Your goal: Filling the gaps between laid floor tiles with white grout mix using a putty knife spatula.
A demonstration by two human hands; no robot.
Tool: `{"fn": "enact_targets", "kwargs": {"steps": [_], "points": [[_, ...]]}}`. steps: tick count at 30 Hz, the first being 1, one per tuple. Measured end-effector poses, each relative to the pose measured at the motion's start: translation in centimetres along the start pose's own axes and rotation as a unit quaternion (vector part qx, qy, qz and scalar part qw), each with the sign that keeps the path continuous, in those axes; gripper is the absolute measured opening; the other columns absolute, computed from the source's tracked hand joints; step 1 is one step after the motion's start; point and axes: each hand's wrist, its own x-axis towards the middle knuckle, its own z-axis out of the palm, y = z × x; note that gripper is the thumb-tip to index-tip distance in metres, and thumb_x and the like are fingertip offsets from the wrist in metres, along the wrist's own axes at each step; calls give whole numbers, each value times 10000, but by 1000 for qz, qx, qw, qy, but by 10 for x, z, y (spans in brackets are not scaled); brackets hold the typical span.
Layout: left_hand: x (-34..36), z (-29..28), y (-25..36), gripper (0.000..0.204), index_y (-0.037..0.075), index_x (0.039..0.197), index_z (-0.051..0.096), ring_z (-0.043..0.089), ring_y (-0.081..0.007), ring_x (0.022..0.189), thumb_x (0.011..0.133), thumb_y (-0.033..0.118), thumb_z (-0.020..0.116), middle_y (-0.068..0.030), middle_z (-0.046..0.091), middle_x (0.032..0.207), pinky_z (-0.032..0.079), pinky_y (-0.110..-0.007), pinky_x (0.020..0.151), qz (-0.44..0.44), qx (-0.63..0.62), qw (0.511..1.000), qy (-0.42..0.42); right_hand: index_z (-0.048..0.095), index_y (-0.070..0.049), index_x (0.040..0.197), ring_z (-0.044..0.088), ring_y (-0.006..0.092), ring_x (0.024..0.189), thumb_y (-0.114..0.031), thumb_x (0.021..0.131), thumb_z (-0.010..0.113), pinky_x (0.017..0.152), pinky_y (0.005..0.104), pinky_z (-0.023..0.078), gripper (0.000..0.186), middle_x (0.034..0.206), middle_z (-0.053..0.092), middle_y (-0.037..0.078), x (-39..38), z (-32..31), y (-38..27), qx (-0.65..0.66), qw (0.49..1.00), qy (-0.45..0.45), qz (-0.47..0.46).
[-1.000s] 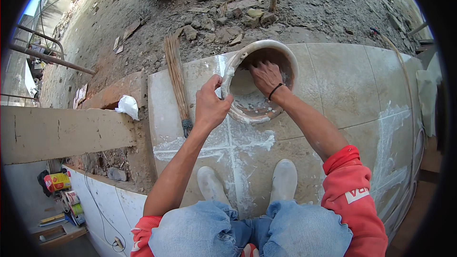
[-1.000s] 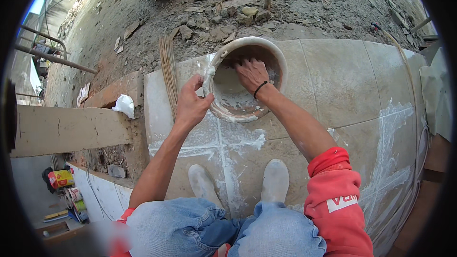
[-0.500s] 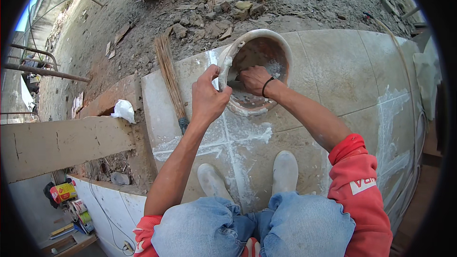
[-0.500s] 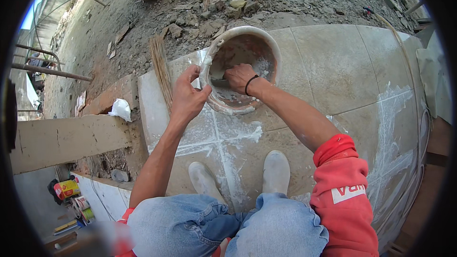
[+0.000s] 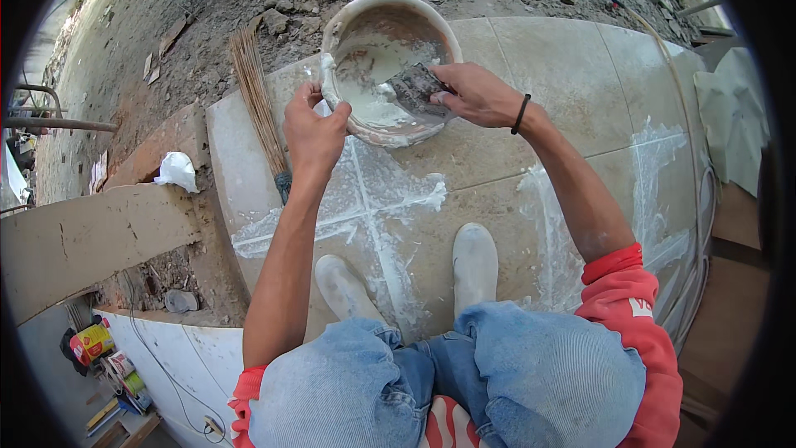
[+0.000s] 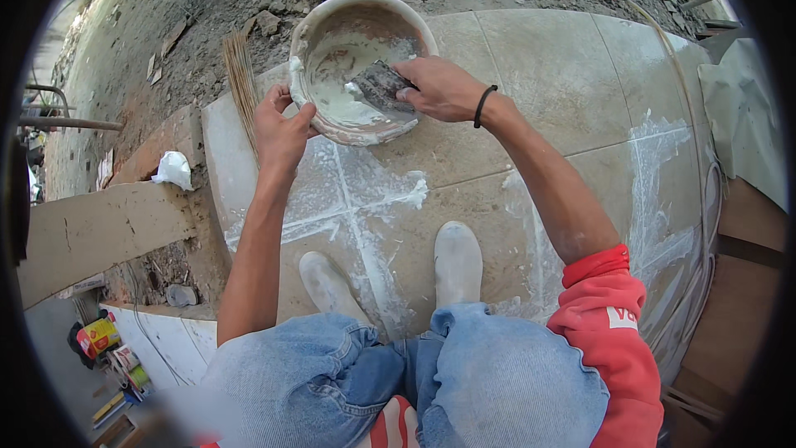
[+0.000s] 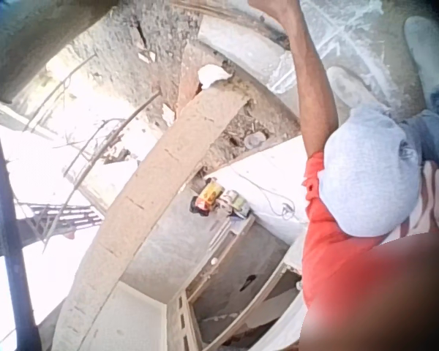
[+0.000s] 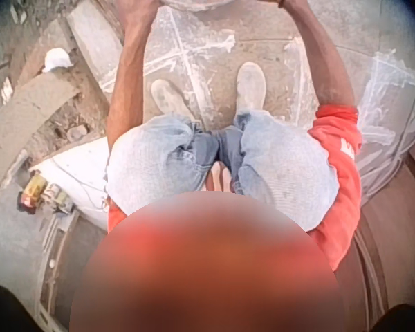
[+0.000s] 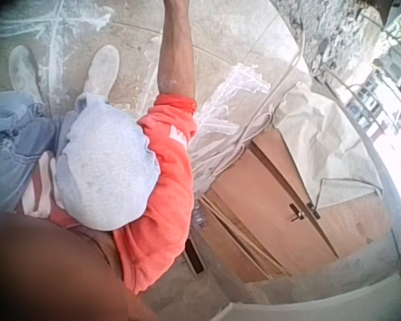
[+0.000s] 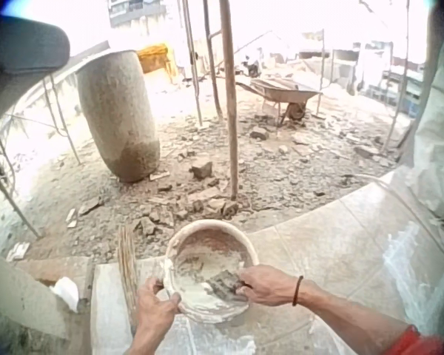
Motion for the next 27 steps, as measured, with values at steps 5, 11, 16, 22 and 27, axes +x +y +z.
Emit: {"fn": "enact_targets", "kwargs": {"steps": [5, 11, 16, 22, 27], "points": [[-3, 0, -9, 244, -56, 1169, 569, 757, -231, 867, 935, -2, 609, -175, 711, 1085, 677, -339, 704, -125, -161, 979, 12, 660, -21, 971, 652, 378, 902, -109, 870, 653, 773, 493, 509, 135, 907, 676, 134, -122, -7, -24, -128, 985, -35, 106], [-1, -7, -11, 271, -55, 1195, 555, 760, -250, 870, 944, 28, 616, -182, 707, 1095, 676, -349, 734, -139, -172, 975, 25, 621, -100, 887, 609, 267, 883, -104, 890, 582, 753, 409, 471, 40, 870, 622, 57, -182, 83, 16, -313, 943, -1, 111], [-2, -7, -14, 281, -66, 1205, 550, 760, -258, 875, 947, 27, 615, -183, 705, 1096, 677, -354, 740, -139, -179, 974, 20, 626, -110, 947, 568, 246, 920, -101, 873, 590, 830, 424, 406, 84, 895, 603, 37, -193, 92, 24, -341, 933, 19, 114], [-1, -10, -14, 278, -71, 1207, 554, 763, -263, 870, 951, 24, 609, -188, 707, 1098, 680, -358, 739, -140, -173, 975, 17, 637, -125, 1005, 563, 235, 935, -87, 888, 584, 857, 436, 376, 134, 918, 600, 30, -192, 85, 27, -343, 931, 15, 127], [-1, -5, -10, 293, -71, 1223, 554, 766, -256, 840, 951, 22, 609, -187, 716, 1083, 679, -349, 714, -147, -156, 977, 14, 641, -135, 1012, 578, 229, 973, -94, 897, 585, 870, 461, 371, 134, 944, 624, 20, -195, 89, 29, -329, 936, 83, 94]]}}
